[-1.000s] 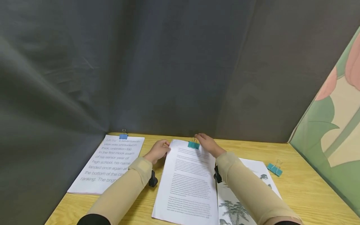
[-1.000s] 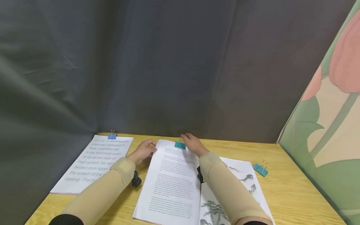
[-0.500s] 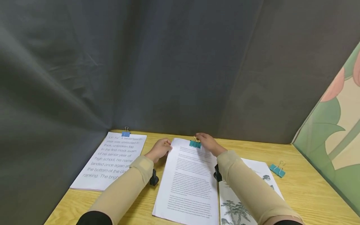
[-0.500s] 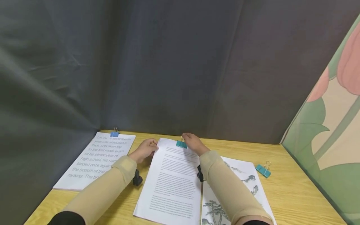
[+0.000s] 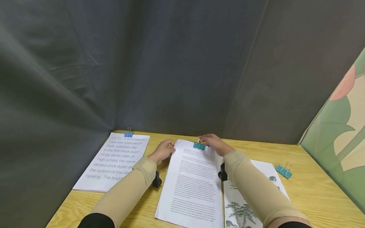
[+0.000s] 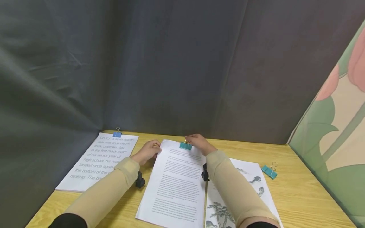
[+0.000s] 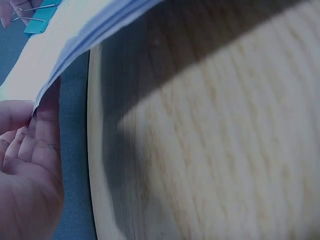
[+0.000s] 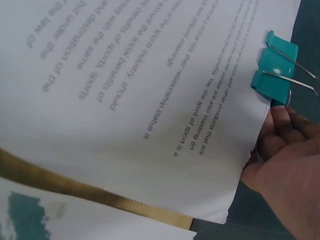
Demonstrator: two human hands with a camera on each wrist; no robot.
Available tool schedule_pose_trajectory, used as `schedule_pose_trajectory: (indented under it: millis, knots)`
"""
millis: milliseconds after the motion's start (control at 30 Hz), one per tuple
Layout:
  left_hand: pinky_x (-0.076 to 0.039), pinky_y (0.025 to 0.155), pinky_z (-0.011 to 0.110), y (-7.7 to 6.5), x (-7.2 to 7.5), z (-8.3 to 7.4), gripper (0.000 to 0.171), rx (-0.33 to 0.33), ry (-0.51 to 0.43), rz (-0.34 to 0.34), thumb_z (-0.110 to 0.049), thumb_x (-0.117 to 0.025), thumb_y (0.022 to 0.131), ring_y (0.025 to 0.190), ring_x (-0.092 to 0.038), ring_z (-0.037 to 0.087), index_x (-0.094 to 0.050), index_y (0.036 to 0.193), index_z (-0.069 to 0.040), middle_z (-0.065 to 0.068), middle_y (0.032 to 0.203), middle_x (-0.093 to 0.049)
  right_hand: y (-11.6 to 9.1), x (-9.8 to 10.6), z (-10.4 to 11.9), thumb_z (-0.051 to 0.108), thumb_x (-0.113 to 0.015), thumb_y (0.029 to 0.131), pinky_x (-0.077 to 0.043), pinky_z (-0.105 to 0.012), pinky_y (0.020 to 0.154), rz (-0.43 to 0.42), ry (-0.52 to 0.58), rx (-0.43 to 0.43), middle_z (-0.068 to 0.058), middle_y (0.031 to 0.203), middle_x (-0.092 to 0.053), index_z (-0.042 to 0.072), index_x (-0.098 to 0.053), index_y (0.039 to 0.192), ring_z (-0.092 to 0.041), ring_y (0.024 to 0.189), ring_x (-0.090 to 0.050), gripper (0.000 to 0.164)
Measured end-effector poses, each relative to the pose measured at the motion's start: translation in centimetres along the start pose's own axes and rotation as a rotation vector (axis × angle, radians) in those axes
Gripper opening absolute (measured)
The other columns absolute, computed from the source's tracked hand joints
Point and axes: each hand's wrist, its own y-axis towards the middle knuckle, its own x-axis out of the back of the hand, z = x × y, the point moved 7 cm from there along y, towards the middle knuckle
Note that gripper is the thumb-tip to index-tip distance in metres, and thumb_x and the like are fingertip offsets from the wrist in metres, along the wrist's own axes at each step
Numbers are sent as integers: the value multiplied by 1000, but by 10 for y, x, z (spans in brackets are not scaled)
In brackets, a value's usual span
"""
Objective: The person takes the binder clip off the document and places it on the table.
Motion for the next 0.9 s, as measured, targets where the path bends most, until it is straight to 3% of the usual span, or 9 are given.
schedule_pose_trajectory:
  millis: [400, 633, 900]
  knots:
    - [-45, 60, 28, 4, -2, 2, 9, -3, 1, -4, 2, -54, 93, 68, -56, 16, -57, 102, 0, 9, 85, -66, 5, 4, -3, 24, -52, 101, -29, -50, 108, 50, 17, 71, -20, 133, -53, -5, -48, 132, -34, 125, -46, 43]
    - [-43, 58, 26, 5, 0, 2, 9, -3, 15, -22, 1, -54, 93, 69, -55, 16, -57, 101, -1, 9, 86, -66, 5, 8, -2, 25, -53, 100, -32, -48, 107, -18, 89, 82, -20, 129, -54, -6, -50, 128, -32, 119, -48, 42]
    - [-43, 58, 27, 5, 0, 5, 10, 8, 21, -20, 2, -55, 91, 68, -55, 16, -57, 101, 0, 9, 83, -63, 3, 15, -5, 28, -50, 101, -34, -42, 105, -88, 241, 34, -20, 139, -46, -7, -42, 136, -29, 125, -44, 51]
